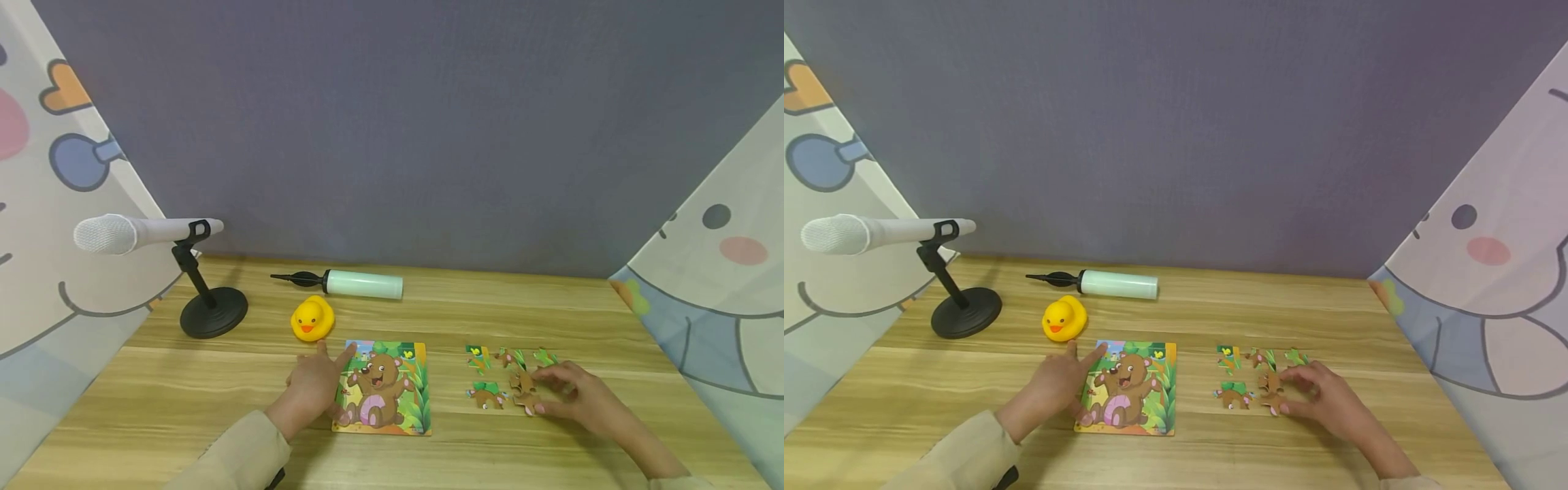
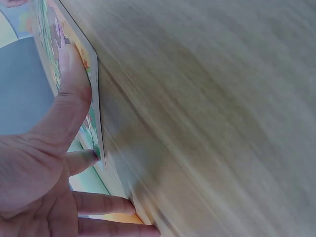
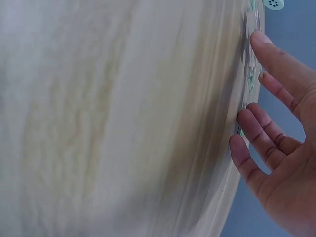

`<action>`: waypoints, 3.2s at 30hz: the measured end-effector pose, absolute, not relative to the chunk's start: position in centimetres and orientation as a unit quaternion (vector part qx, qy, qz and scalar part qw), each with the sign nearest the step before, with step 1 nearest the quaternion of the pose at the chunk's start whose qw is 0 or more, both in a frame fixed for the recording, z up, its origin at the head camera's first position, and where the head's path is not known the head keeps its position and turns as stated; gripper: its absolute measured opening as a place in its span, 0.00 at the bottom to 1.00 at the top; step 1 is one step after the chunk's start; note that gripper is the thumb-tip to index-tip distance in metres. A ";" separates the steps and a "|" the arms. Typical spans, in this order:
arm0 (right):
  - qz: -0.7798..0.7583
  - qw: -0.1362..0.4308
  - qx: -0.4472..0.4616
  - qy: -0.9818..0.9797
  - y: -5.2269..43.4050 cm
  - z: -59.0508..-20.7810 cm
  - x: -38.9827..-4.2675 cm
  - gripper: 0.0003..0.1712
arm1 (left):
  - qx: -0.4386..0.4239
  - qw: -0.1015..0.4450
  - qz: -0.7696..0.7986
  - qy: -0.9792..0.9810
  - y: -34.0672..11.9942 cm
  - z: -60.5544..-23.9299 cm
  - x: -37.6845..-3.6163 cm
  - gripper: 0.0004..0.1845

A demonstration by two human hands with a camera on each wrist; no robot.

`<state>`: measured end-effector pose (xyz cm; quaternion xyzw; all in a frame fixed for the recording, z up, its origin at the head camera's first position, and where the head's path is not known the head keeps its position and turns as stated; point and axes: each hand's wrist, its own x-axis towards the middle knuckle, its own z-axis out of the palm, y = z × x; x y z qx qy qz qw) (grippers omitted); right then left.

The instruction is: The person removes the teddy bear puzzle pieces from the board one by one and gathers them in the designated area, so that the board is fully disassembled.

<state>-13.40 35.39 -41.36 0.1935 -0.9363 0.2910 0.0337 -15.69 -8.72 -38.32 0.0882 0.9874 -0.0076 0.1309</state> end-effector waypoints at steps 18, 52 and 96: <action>0.246 -0.036 0.158 -0.956 35.8 -41.0 -13.5 0.28 | 0.079 0.144 0.003 0.986 -8.6 -38.3 -15.8 0.66; 0.306 -0.046 0.216 -0.926 31.4 -38.7 -14.1 0.18 | 0.085 0.130 0.006 0.988 -8.9 -38.5 -15.8 0.66; 0.215 -0.051 0.299 -0.928 12.9 -39.8 -13.1 0.27 | 0.071 0.131 0.008 0.989 -8.7 -38.5 -15.8 0.67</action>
